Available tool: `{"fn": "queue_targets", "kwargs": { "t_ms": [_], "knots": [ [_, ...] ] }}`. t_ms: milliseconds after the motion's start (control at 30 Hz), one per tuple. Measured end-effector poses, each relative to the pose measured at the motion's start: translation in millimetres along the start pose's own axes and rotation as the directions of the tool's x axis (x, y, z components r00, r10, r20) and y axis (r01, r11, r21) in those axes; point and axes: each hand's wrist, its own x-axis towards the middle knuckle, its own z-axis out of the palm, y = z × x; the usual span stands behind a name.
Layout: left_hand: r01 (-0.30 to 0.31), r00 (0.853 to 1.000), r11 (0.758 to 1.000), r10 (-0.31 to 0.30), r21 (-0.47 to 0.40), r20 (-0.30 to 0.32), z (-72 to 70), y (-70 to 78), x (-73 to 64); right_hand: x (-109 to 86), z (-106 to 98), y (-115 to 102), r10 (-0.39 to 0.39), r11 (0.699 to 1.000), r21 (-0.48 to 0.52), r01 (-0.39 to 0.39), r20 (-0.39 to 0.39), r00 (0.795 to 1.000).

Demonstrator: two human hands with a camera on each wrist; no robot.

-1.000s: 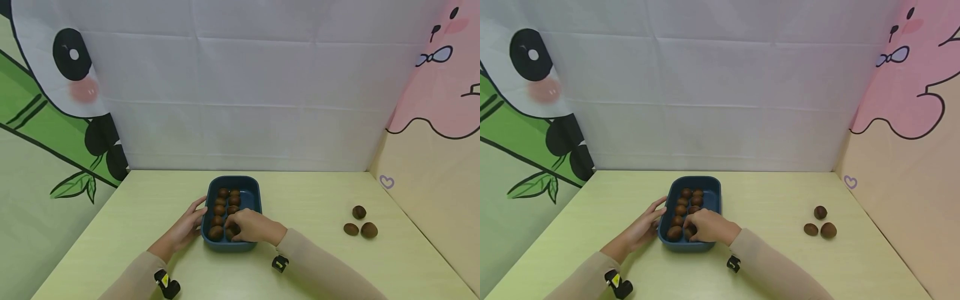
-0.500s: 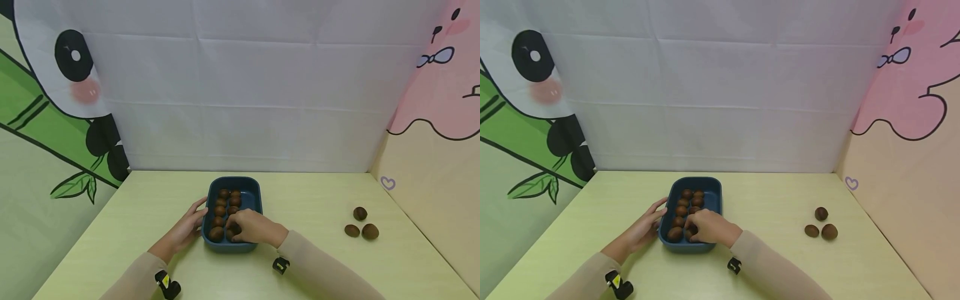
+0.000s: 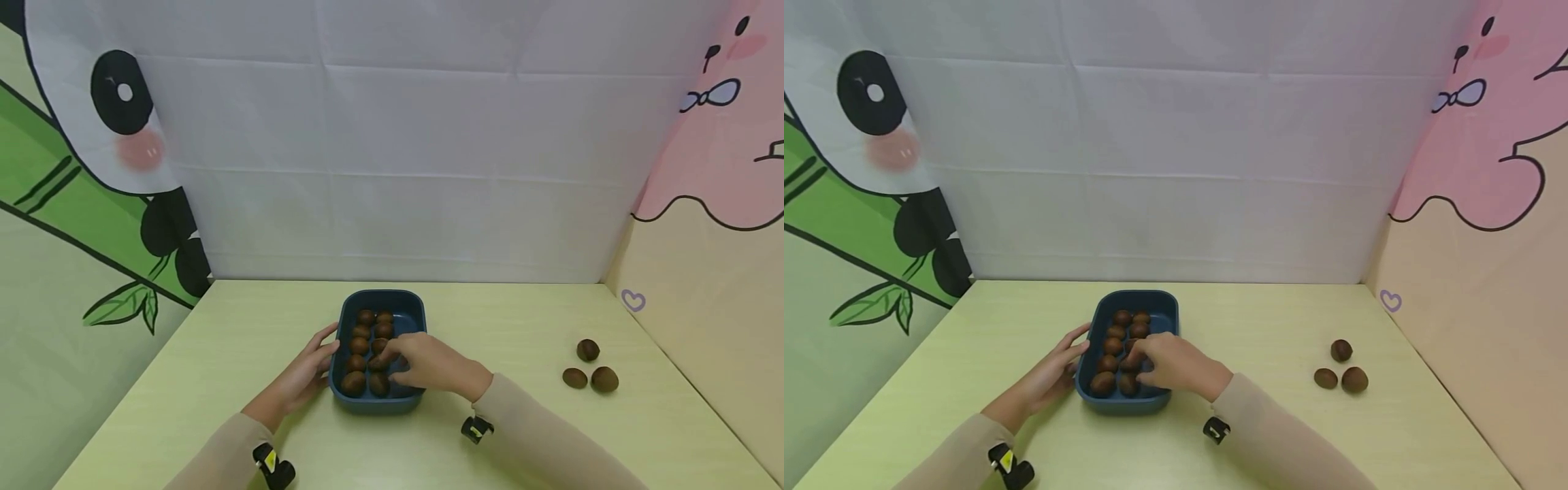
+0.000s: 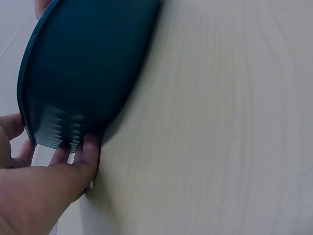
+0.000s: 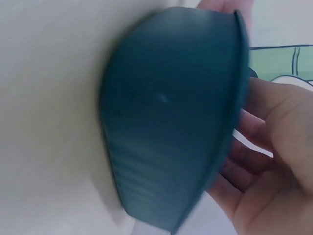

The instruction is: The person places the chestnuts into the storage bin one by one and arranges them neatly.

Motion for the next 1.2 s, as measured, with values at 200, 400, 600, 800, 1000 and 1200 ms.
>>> {"fn": "queue_targets", "kwargs": {
  "t_ms": [200, 400, 600, 800, 1000, 1200],
  "knots": [
    [0.001, 1.0, 1.0, -0.001, -0.005, -0.017, 1.2, 0.3, -0.1, -20.9, -20.5, 6.6, 0.015, 1.0, -0.008, -0.016, -0.097, 0.995],
    [0.002, 1.0, 1.0, -0.002, -0.017, -0.029, 0.8, 0.3, 0.4, -43.7, -38.2, 21.6, 0.059, 0.998, 0.009, -0.058, -0.165, 0.985],
    [-0.002, 1.0, 1.0, 0.001, -0.019, -0.022, 0.0, -0.8, 0.9, -76.0, -47.4, 43.7, 0.177, 0.984, 0.026, -0.175, -0.198, 0.964],
    [0.003, 1.0, 1.0, -0.003, -0.022, -0.024, 0.2, -1.7, 1.3, -116.7, -50.6, 72.4, 0.264, 0.964, 0.02, -0.266, -0.218, 0.939],
    [0.0, 0.999, 1.0, 0.0, -0.022, -0.034, 0.7, -1.2, 1.4, -163.5, -57.5, 100.1, 0.364, 0.927, -0.008, -0.376, -0.229, 0.903],
    [0.001, 1.0, 1.0, -0.002, -0.028, -0.03, 0.6, -1.1, 0.7, -201.3, -67.2, 121.0, 0.429, 0.895, -0.045, -0.444, -0.184, 0.884]
  ]
}}
